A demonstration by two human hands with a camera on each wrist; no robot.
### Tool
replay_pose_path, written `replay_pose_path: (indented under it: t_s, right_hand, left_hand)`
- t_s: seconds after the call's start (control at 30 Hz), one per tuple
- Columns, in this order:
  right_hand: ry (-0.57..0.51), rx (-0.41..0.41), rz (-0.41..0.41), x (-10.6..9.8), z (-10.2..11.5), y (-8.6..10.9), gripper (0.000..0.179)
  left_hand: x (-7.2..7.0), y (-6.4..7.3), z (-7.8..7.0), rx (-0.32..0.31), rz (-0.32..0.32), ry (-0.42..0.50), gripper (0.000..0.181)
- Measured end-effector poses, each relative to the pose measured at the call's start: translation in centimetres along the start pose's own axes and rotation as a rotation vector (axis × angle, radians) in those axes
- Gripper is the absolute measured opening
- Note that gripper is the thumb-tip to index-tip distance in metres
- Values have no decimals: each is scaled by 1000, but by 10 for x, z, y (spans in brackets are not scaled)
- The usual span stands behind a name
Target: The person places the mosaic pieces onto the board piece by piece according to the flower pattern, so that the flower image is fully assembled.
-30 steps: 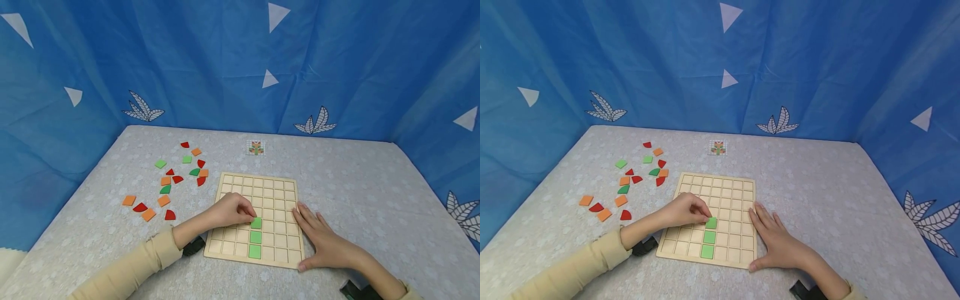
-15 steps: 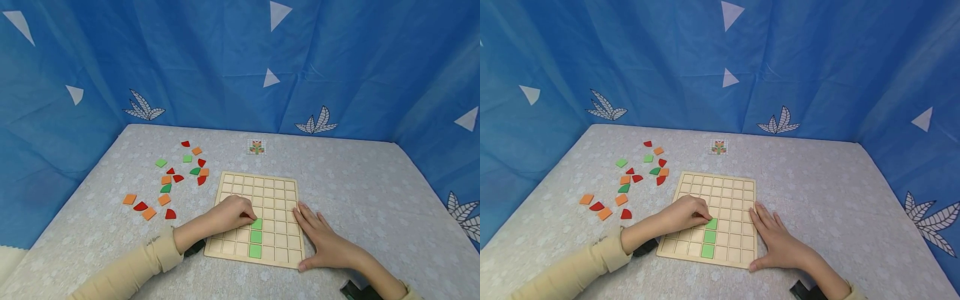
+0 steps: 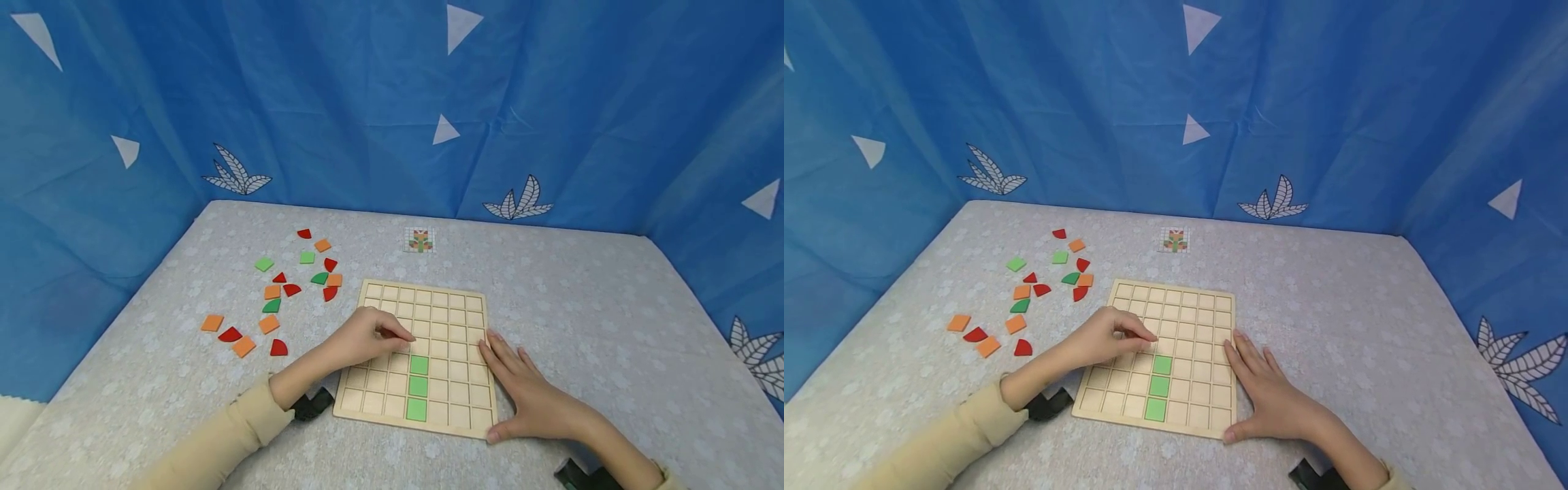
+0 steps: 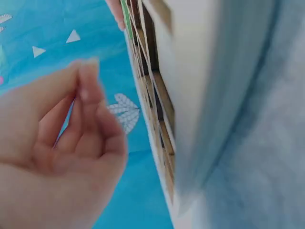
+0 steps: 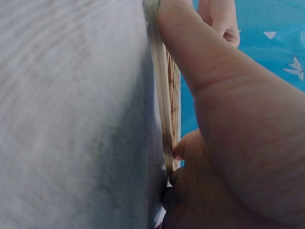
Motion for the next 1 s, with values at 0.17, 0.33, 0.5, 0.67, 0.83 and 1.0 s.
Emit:
replay_pose_path:
  t_s: [0.17,0.33,0.5,0.67,0.83,1.0]
  right_hand:
    - [-2,-3,-3,1,0,1,128]
    - [2,1,-4,1,-1,0,128]
    - [-5,1,-1,-1,0,0,127]
    - [-5,-3,-4,-1,-1,0,126]
    - [-10,0,-5,0,-2,0,126]
    - [-11,-3,-6,0,-2,0,126]
  left_hand:
    - [-26,12,-1,-39,-88,21,12]
    - [-68,39,6,-133,-198,9,15]
    - [-107,76,21,-266,-293,-9,24]
    - [-130,107,41,-384,-354,-50,35]
    - [-141,122,60,-413,-317,-46,36]
    - [-144,129,74,-419,-270,-19,33]
Point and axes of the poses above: each hand's wrist, its own y-axis away from the middle knuckle, its own x-axis out of the palm, z = x × y, the point moved 3 cm from there along -y, towards the middle knuckle, and after that the axes turned 2 degrees about y, right-handed, at the moved point
